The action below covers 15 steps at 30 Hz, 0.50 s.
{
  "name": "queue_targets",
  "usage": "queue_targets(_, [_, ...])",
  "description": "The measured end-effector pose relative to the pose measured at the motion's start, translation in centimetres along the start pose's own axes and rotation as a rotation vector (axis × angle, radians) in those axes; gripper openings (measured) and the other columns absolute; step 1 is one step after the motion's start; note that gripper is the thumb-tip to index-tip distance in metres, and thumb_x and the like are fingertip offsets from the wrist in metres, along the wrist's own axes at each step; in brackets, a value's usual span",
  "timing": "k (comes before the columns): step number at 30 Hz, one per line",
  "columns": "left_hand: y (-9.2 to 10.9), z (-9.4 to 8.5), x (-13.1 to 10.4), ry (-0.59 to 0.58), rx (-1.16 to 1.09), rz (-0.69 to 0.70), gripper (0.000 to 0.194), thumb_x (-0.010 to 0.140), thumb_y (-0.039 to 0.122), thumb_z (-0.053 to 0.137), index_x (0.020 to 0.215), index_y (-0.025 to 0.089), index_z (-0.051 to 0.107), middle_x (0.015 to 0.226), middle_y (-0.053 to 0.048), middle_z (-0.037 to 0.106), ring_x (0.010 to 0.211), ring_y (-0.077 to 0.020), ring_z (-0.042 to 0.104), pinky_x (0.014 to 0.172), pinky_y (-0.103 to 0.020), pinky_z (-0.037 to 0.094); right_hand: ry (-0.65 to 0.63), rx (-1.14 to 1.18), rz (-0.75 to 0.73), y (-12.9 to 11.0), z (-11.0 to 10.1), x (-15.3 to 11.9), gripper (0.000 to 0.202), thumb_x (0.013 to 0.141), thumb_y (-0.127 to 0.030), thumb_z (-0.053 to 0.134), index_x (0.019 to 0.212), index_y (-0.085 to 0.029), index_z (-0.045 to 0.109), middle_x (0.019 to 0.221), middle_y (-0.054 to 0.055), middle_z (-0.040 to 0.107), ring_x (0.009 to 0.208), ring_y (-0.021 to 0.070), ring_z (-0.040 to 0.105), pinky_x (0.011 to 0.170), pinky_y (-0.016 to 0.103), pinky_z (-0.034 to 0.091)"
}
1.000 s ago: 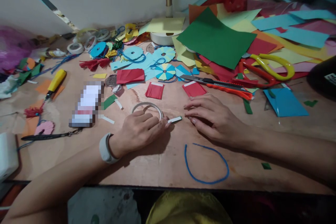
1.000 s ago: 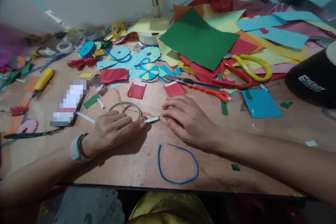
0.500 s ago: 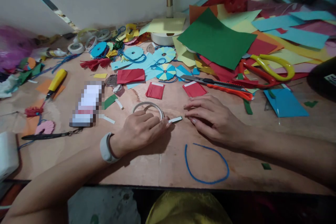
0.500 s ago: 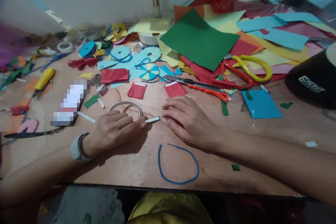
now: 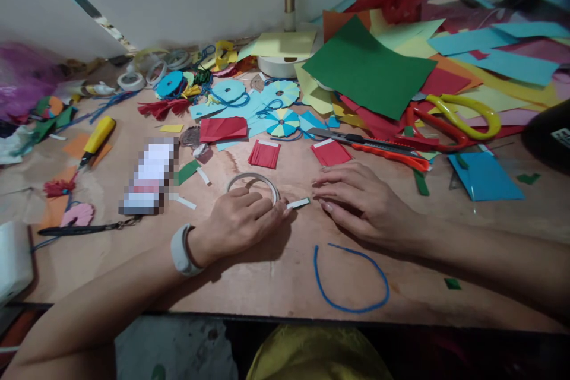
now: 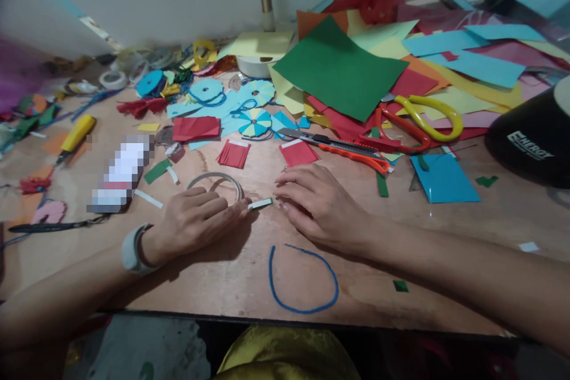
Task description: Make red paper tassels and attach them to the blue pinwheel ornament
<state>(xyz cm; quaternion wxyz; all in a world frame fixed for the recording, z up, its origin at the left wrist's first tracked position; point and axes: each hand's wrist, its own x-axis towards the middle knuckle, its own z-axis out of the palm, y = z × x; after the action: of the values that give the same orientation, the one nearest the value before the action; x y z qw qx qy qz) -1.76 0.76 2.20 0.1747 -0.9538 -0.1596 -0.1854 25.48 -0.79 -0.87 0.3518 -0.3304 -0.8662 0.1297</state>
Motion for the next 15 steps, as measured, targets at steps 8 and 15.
queue_targets(8, [-0.06, -0.18, 0.09, -0.016, 0.016, 0.015, 0.011, 0.098, 0.022, 0.064, 0.104, 0.014, 0.060, 0.066, 0.004, 0.062, 0.056, -0.0110, 0.052, 0.054, -0.030, 0.035, -0.197, -0.125, -0.061, -0.27, 0.08, -0.42, 0.050, 0.099, -0.043, 0.057, 0.140, -0.016, 0.060, 0.142, 0.018, 0.061, 0.135, 0.0354, 0.049, 0.109, 0.058, 0.042])
queue_targets(15, [-0.06, -0.27, 0.03, -0.031, 0.032, 0.019, 0.010, 0.100, 0.022, 0.060, 0.106, 0.014, 0.059, 0.066, 0.005, 0.062, 0.057, -0.0107, 0.054, 0.055, -0.029, 0.038, -0.325, -0.237, -0.123, -0.44, 0.61, -0.81, 0.072, 0.098, -0.064, 0.049, 0.146, -0.011, 0.054, 0.157, 0.021, 0.046, 0.146, 0.0406, 0.037, 0.114, 0.066, 0.033])
